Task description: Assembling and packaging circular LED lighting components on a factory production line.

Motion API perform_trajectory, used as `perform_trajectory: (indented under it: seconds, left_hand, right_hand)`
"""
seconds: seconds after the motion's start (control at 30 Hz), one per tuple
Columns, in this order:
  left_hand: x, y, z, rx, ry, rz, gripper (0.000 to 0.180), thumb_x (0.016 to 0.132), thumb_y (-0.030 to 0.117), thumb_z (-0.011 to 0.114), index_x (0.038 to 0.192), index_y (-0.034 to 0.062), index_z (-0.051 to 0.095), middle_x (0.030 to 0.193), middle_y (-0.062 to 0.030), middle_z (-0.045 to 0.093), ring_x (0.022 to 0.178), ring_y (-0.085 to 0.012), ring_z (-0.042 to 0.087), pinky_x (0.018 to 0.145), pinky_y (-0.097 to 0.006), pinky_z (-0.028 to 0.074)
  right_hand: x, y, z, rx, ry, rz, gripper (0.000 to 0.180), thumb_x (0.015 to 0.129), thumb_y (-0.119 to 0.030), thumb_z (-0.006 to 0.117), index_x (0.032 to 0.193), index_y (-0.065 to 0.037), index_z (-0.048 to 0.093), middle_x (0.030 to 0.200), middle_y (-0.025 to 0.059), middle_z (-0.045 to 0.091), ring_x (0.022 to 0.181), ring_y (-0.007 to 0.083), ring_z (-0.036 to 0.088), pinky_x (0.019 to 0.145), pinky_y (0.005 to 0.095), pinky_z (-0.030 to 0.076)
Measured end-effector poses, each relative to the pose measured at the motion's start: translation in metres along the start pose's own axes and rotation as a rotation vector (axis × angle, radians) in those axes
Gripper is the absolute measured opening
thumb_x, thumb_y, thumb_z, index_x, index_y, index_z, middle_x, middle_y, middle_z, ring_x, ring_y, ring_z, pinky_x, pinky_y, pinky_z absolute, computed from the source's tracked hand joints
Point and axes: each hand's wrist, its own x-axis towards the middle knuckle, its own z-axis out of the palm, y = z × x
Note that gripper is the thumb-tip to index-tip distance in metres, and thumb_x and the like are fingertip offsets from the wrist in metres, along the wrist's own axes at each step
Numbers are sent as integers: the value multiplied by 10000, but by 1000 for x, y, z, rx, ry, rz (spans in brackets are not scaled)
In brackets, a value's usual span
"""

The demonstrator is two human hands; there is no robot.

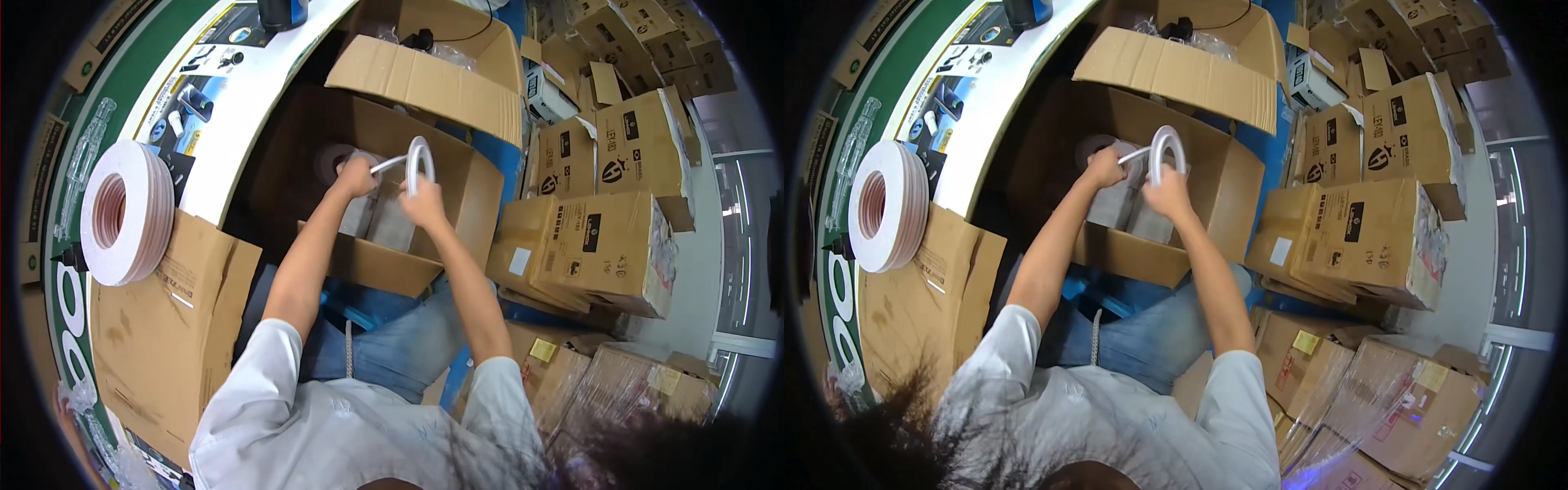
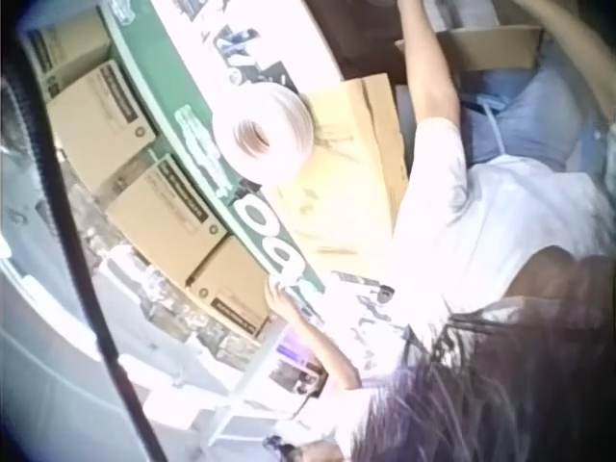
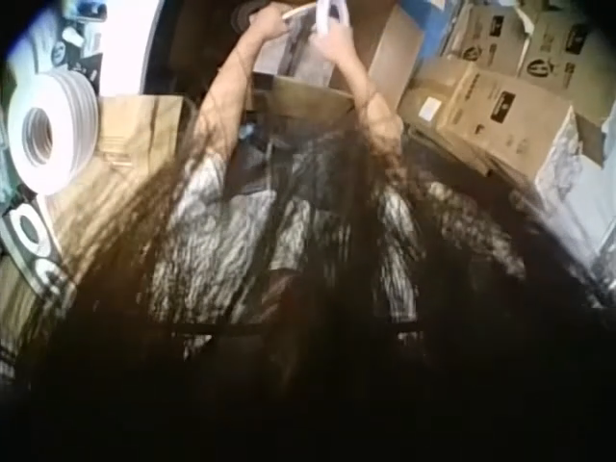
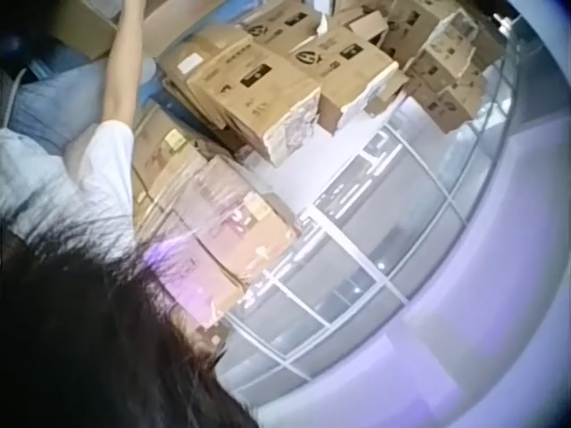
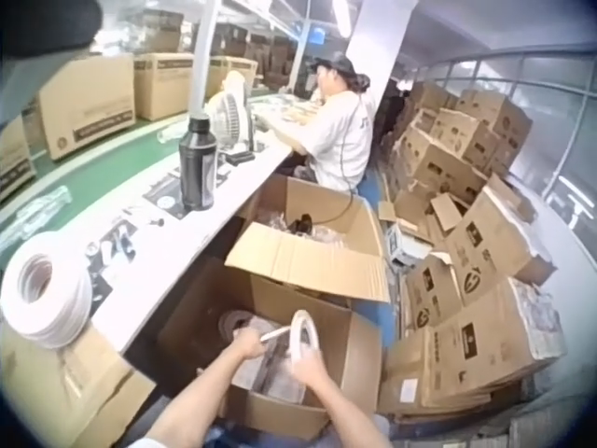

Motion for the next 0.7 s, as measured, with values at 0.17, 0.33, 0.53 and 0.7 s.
perform_trajectory:
  seconds: [0.17,0.33,0.53,0.7]
  left_hand:
    - [-3,4,-2,-194,-76,24,150,695,124,648,837,119,695,874,-141,690,867,-349,650,806,-407,493]
    - [-9,-29,-1,-157,-4,54,140,720,85,644,842,93,711,862,-153,692,845,-336,666,776,-394,514]
    - [-17,-7,-13,-299,-10,149,218,713,94,647,914,105,730,886,-152,702,879,-315,675,810,-379,512]
    - [-33,-19,-26,-217,-125,59,236,633,198,706,856,120,719,863,-119,703,841,-292,673,806,-387,504]
  right_hand:
    - [-7,-30,-37,42,524,69,158,710,-120,599,817,-6,574,688,138,577,631,235,584,580,352,475]
    - [-3,-23,-36,16,451,-102,175,673,-124,615,784,-9,544,608,207,525,524,290,529,519,387,468]
    - [-1,-37,-14,-379,-107,-20,205,667,-154,621,813,-16,579,672,229,578,667,389,609,604,485,474]
    - [-14,-73,-29,-389,643,-132,216,634,-183,658,678,-41,501,629,170,551,568,388,522,559,493,438]
